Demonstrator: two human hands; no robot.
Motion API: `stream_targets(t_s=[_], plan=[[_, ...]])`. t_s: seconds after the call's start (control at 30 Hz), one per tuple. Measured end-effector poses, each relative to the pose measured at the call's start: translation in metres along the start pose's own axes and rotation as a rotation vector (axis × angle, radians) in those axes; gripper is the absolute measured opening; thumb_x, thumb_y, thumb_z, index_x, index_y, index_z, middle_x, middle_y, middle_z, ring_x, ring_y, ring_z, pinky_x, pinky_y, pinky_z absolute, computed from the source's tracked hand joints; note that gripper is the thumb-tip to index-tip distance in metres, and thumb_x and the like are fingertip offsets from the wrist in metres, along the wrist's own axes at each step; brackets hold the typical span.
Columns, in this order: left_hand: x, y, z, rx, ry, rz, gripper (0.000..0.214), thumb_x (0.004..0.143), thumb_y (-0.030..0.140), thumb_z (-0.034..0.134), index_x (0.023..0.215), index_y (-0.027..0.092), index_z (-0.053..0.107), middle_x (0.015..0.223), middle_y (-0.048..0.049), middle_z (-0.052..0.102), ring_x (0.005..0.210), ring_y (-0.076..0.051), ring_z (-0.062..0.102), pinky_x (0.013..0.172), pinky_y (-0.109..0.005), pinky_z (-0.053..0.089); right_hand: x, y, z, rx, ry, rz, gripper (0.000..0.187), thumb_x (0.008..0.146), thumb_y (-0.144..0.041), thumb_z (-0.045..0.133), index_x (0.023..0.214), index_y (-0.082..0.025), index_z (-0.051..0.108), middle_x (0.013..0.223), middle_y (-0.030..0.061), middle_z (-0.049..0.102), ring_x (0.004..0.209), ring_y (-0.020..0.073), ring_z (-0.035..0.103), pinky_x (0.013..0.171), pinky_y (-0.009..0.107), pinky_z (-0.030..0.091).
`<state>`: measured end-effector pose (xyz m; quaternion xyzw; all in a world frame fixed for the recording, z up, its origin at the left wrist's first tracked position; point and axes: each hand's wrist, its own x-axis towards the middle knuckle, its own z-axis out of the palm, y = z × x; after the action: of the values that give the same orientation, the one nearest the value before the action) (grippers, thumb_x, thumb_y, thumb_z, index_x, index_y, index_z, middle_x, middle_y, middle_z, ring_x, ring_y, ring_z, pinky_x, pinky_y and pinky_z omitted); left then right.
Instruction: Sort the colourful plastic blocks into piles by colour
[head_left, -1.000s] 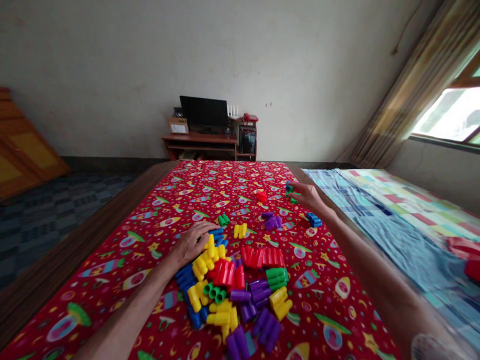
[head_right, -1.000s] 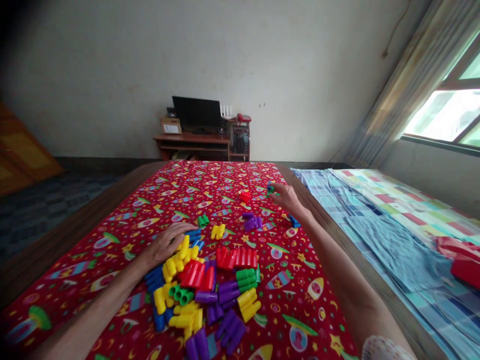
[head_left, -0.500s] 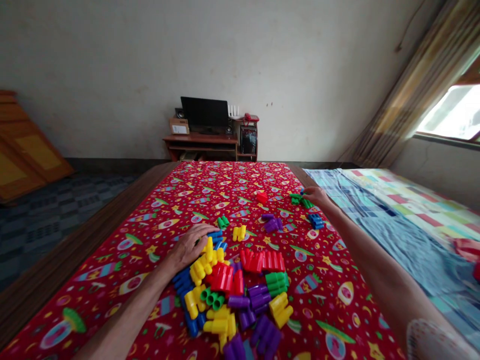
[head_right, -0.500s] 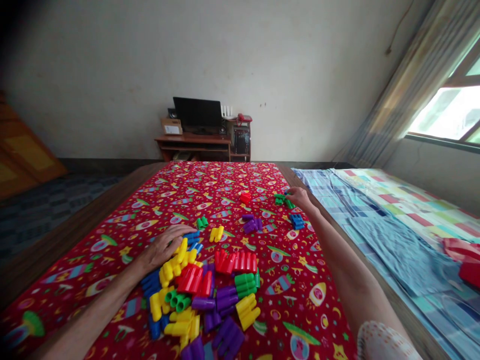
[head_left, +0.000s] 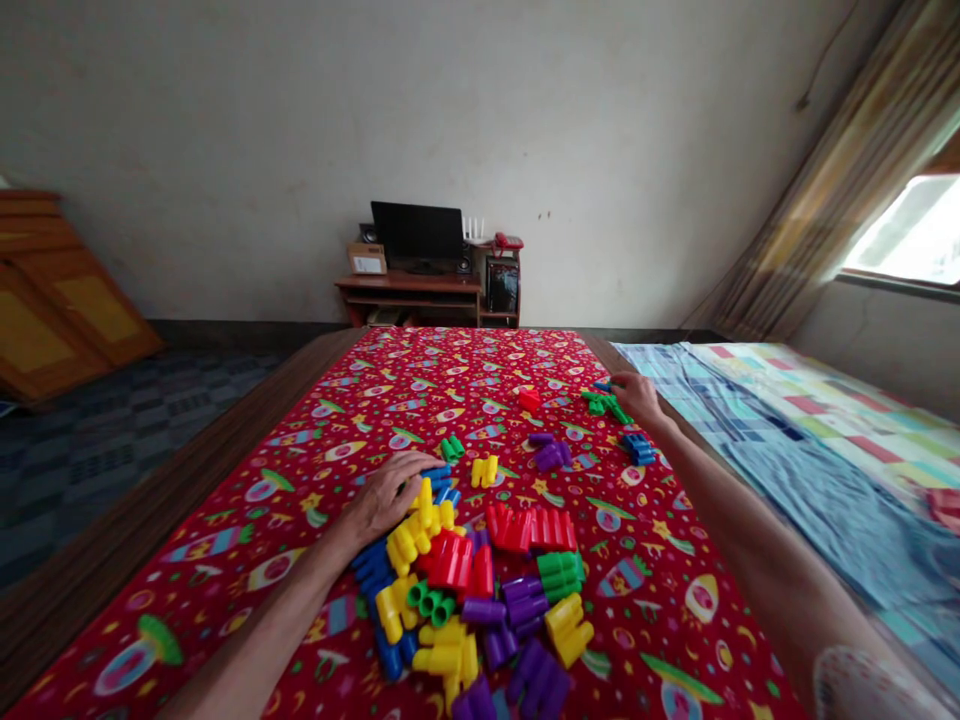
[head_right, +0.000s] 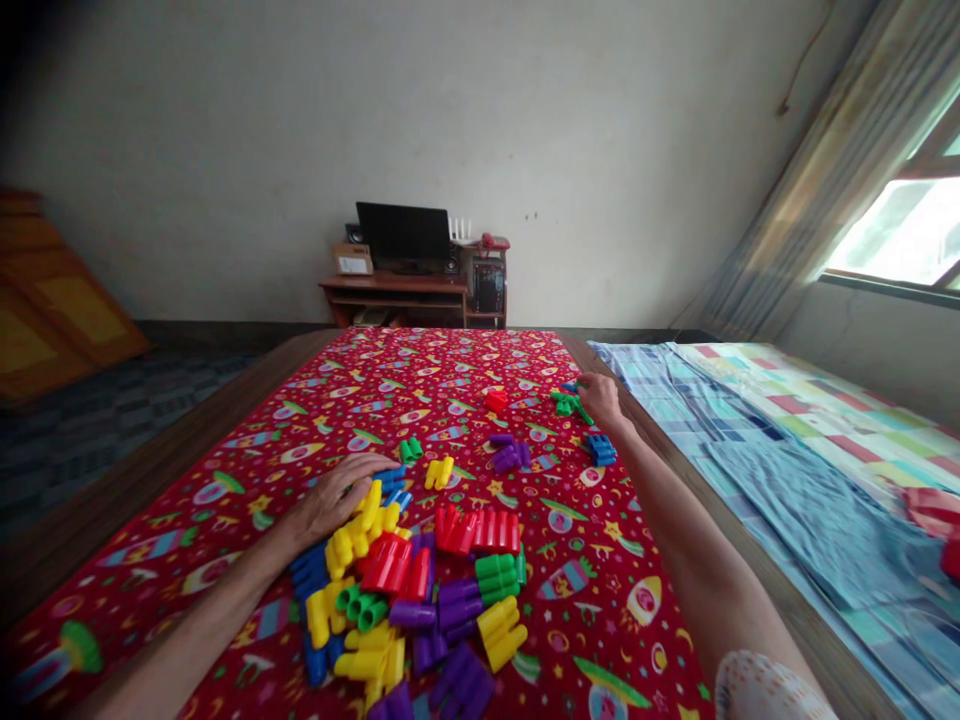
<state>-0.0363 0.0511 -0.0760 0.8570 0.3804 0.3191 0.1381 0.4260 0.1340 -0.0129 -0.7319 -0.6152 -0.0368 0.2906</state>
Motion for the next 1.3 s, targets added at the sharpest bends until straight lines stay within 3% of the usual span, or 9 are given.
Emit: stream_targets(t_s=[0.13, 0.23, 0.37, 0.5, 0.63, 0.73, 0.9, 1.17, 1.3], plan=[[0.006, 0.014, -0.006, 0.001, 0.149, -0.063, 0.042, 0.092, 0.036, 0.036, 0.119, 0.018, 0.063, 0.119, -0.0099, 0.067, 0.114, -0.023, 0.059, 0.103, -0.04, 0.045, -0.017, -0.036, -0.019, 0.24, 0.019, -0.141, 0.025, 0.077, -0.02, 0.058, 0.095, -0.015, 0.075, 0.086, 0.0073, 0.076, 0.079, 0.0213, 0.069, 0.074, 0.029, 0.05], [0.016, 0.045, -0.017, 0.056, 0.272, -0.031, 0.041, 0.094, 0.038, 0.038, 0.124, 0.018, 0.059, 0.124, -0.0098, 0.064, 0.119, -0.024, 0.057, 0.105, -0.04, 0.044, -0.052, -0.084, -0.034, 0.507, -0.163, -0.358, 0.023, 0.079, -0.027, 0.061, 0.095, -0.018, 0.075, 0.085, 0.0032, 0.075, 0.074, 0.0177, 0.067, 0.068, 0.027, 0.05], [0.024, 0.1, -0.024, 0.072, 0.202, -0.002, 0.04, 0.093, 0.042, 0.045, 0.123, 0.02, 0.059, 0.124, -0.0094, 0.065, 0.116, -0.023, 0.059, 0.101, -0.038, 0.047, -0.112, -0.146, -0.047, 0.661, -0.368, -0.604, 0.02, 0.083, -0.027, 0.061, 0.097, -0.019, 0.073, 0.087, 0.0023, 0.074, 0.074, 0.0148, 0.066, 0.066, 0.024, 0.049], [0.021, 0.131, -0.019, -0.009, 0.134, -0.034, 0.03, 0.095, 0.042, 0.046, 0.105, 0.022, 0.066, 0.101, -0.0057, 0.074, 0.089, -0.02, 0.07, 0.08, -0.03, 0.055, -0.147, -0.174, -0.049, 0.676, -0.476, -0.751, 0.02, 0.086, -0.019, 0.057, 0.1, -0.02, 0.071, 0.084, 0.0025, 0.073, 0.071, 0.0129, 0.065, 0.064, 0.022, 0.047], [0.019, 0.13, -0.025, 0.001, 0.246, -0.105, 0.031, 0.094, 0.044, 0.046, 0.09, 0.021, 0.066, 0.072, -0.0011, 0.071, 0.064, -0.016, 0.067, 0.063, -0.024, 0.052, -0.128, -0.153, -0.042, 0.691, -0.442, -0.68, 0.014, 0.086, -0.022, 0.056, 0.089, -0.017, 0.069, 0.082, 0.0039, 0.072, 0.072, 0.0136, 0.065, 0.064, 0.022, 0.048], [0.022, 0.121, -0.033, -0.033, 0.255, -0.175, 0.033, 0.092, 0.049, 0.048, 0.09, 0.02, 0.065, 0.058, 0.0027, 0.065, 0.051, -0.014, 0.063, 0.052, -0.022, 0.048, -0.084, -0.109, -0.036, 0.599, -0.236, -0.449, 0.013, 0.083, -0.023, 0.056, 0.085, -0.016, 0.068, 0.08, 0.0053, 0.072, 0.072, 0.0155, 0.065, 0.066, 0.024, 0.048], [0.025, 0.113, -0.032, -0.054, 0.186, -0.156, 0.035, 0.089, 0.052, 0.051, 0.088, 0.021, 0.066, 0.074, -0.0003, 0.073, 0.066, -0.016, 0.068, 0.062, -0.022, 0.051, -0.02, -0.029, -0.031, 0.183, 0.054, -0.01, 0.024, 0.081, -0.02, 0.055, 0.098, -0.015, 0.072, 0.093, 0.0105, 0.075, 0.086, 0.023, 0.069, 0.077, 0.032, 0.05], [0.026, 0.11, -0.029, -0.026, 0.198, -0.087, 0.034, 0.09, 0.051, 0.049, 0.084, 0.021, 0.066, 0.082, -0.0032, 0.071, 0.079, -0.019, 0.067, 0.075, -0.027, 0.053, -0.013, 0.001, -0.008, -0.02, -0.106, 0.061, 0.033, 0.082, -0.018, 0.055, 0.109, -0.014, 0.074, 0.097, 0.0125, 0.075, 0.087, 0.0244, 0.071, 0.078, 0.031, 0.052], [0.027, 0.112, -0.031, -0.024, 0.2, -0.074, 0.032, 0.09, 0.048, 0.05, 0.083, 0.021, 0.066, 0.082, -0.0036, 0.068, 0.079, -0.018, 0.066, 0.072, -0.027, 0.052, -0.018, 0.01, -0.015, -0.053, -0.1, 0.052, 0.035, 0.084, -0.02, 0.055, 0.113, -0.014, 0.071, 0.103, 0.0137, 0.074, 0.097, 0.0266, 0.069, 0.082, 0.031, 0.051]])
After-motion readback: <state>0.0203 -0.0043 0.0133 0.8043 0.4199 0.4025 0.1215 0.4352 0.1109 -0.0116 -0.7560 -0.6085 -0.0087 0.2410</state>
